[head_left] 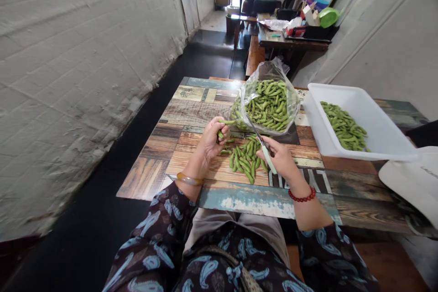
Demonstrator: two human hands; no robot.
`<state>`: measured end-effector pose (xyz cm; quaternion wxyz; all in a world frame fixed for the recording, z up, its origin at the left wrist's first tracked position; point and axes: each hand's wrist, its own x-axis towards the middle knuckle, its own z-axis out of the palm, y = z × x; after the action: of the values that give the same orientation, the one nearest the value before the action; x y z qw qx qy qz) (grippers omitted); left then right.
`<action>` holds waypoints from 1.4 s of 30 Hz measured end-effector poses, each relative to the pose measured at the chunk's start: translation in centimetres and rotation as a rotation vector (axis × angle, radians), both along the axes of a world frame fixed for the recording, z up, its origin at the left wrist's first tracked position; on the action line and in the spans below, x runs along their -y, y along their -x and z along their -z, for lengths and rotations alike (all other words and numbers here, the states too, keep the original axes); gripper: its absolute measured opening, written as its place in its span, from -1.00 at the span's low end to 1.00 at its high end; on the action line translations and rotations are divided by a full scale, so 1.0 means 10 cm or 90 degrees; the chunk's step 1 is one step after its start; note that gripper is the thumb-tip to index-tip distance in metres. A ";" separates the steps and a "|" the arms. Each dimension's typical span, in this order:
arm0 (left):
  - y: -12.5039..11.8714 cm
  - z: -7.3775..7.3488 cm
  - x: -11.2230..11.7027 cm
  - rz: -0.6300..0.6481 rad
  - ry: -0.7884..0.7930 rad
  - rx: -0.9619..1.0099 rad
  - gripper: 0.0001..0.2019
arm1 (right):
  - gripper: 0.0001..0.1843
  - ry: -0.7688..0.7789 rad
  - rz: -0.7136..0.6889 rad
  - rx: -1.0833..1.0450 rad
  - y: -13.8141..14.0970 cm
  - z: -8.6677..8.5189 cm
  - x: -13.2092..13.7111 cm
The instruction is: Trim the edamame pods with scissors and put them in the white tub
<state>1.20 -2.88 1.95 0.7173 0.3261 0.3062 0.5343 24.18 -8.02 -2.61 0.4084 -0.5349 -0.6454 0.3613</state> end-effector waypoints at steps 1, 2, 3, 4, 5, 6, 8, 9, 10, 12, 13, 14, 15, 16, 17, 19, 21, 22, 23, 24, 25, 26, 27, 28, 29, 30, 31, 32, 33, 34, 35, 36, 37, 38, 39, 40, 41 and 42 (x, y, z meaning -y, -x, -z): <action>-0.01 0.00 0.01 0.008 0.005 0.020 -0.75 | -0.37 -0.005 -0.005 0.015 0.01 -0.01 0.00; -0.03 -0.01 0.02 0.015 0.008 0.034 -0.76 | -0.37 -0.011 -0.009 0.030 0.01 -0.02 0.01; -0.05 0.00 0.03 0.021 0.009 0.044 -0.76 | -0.37 -0.017 -0.010 0.045 0.02 -0.03 0.01; -0.07 0.00 0.05 0.027 0.008 0.049 -0.76 | -0.37 -0.022 -0.009 0.059 0.03 -0.04 0.01; -0.09 0.00 0.05 0.033 0.006 0.052 -0.77 | -0.36 -0.026 -0.008 0.073 0.03 -0.05 0.02; -0.11 0.01 0.06 0.038 0.005 0.052 -0.77 | -0.37 -0.030 -0.007 0.086 0.04 -0.05 0.02; -0.16 0.02 0.08 0.052 0.007 0.046 -0.76 | -0.38 -0.037 -0.005 0.102 0.05 -0.06 0.02; -0.18 0.03 0.09 0.060 0.008 0.036 -0.75 | -0.39 -0.039 -0.004 0.103 0.05 -0.05 0.01; -0.20 0.03 0.09 0.071 0.010 0.023 -0.75 | -0.39 -0.040 -0.005 0.100 0.05 -0.04 0.01; -0.23 0.05 0.10 0.090 0.009 -0.006 -0.75 | -0.39 -0.040 -0.009 0.085 0.05 -0.01 0.00; -0.24 0.06 0.11 0.096 0.005 -0.018 -0.75 | -0.38 -0.038 -0.012 0.078 0.04 0.00 -0.01; -0.25 0.07 0.11 0.101 0.001 -0.029 -0.75 | -0.38 -0.036 -0.014 0.072 0.03 0.02 -0.01; -0.25 0.08 0.11 0.106 -0.001 -0.037 -0.75 | -0.37 -0.034 -0.016 0.071 0.03 0.03 -0.01; -0.25 0.08 0.11 0.109 -0.002 -0.044 -0.74 | -0.38 -0.035 -0.015 0.073 0.02 0.03 -0.01; -0.25 0.09 0.12 0.111 -0.001 -0.051 -0.73 | -0.38 -0.038 -0.014 0.078 0.02 0.03 -0.01; -0.24 0.09 0.12 0.104 0.005 -0.066 -0.67 | -0.39 -0.051 -0.013 0.093 0.03 0.01 0.00; -0.24 0.09 0.12 0.082 0.013 -0.083 -0.62 | -0.41 -0.073 -0.016 0.112 0.04 -0.02 0.02; -0.25 0.09 0.12 0.072 0.016 -0.091 -0.61 | -0.43 -0.087 -0.017 0.123 0.05 -0.03 0.02; -0.25 0.09 0.12 0.064 0.019 -0.098 -0.60 | -0.44 -0.101 -0.016 0.135 0.05 -0.04 0.02; -0.25 0.09 0.12 0.059 0.020 -0.103 -0.60 | -0.45 -0.114 -0.015 0.145 0.06 -0.05 0.02; -0.25 0.09 0.12 0.057 0.020 -0.105 -0.59 | -0.46 -0.124 -0.015 0.153 0.06 -0.06 0.03; -0.25 0.09 0.12 0.057 0.018 -0.106 -0.59 | -0.47 -0.131 -0.015 0.157 0.06 -0.06 0.03; -0.25 0.09 0.12 0.058 0.017 -0.106 -0.59 | -0.47 -0.134 -0.017 0.158 0.05 -0.06 0.03; -0.24 0.09 0.12 0.061 0.017 -0.107 -0.59 | -0.47 -0.134 -0.019 0.157 0.05 -0.06 0.03; -0.24 0.09 0.12 0.062 0.017 -0.108 -0.60 | -0.47 -0.131 -0.021 0.155 0.05 -0.06 0.03; -0.24 0.09 0.12 0.063 0.018 -0.111 -0.60 | -0.47 -0.127 -0.023 0.153 0.04 -0.05 0.03; -0.24 0.09 0.12 0.061 0.018 -0.115 -0.60 | -0.47 -0.123 -0.023 0.150 0.04 -0.04 0.03; -0.24 0.10 0.11 0.058 0.018 -0.120 -0.60 | -0.48 -0.117 -0.024 0.148 0.03 -0.04 0.02; -0.24 0.11 0.11 0.054 0.020 -0.125 -0.61 | -0.48 -0.110 -0.025 0.145 0.03 -0.03 0.02; -0.24 0.11 0.10 0.048 0.022 -0.129 -0.61 | -0.48 -0.101 -0.026 0.141 0.02 -0.02 0.01; -0.22 0.12 0.09 0.043 0.025 -0.130 -0.62 | -0.48 -0.090 -0.023 0.135 0.02 0.00 0.01; -0.21 0.12 0.08 0.039 0.029 -0.126 -0.63 | -0.48 -0.079 -0.017 0.126 0.02 0.00 0.00; -0.19 0.12 0.07 0.039 0.034 -0.117 -0.64 | -0.47 -0.067 -0.007 0.113 0.02 0.01 -0.02; -0.17 0.11 0.07 0.040 0.041 -0.102 -0.66 | -0.46 -0.056 0.008 0.099 0.02 0.01 -0.03; -0.15 0.08 0.06 0.040 0.050 -0.083 -0.67 | -0.46 -0.045 0.023 0.086 0.02 0.00 -0.04; -0.14 0.04 0.06 0.042 0.059 -0.061 -0.69 | -0.45 -0.034 0.037 0.075 0.03 -0.02 -0.05; -0.15 -0.01 0.05 0.040 0.067 -0.042 -0.72 | -0.46 -0.022 0.042 0.072 0.03 -0.04 -0.05; -0.18 -0.08 0.05 0.037 0.070 -0.027 -0.75 | -0.47 -0.014 0.036 0.076 0.02 -0.07 -0.06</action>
<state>3.02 -3.34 2.77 0.7429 0.3059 0.3405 0.4884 23.93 -7.41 -1.93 0.3852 -0.5690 -0.6570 0.3103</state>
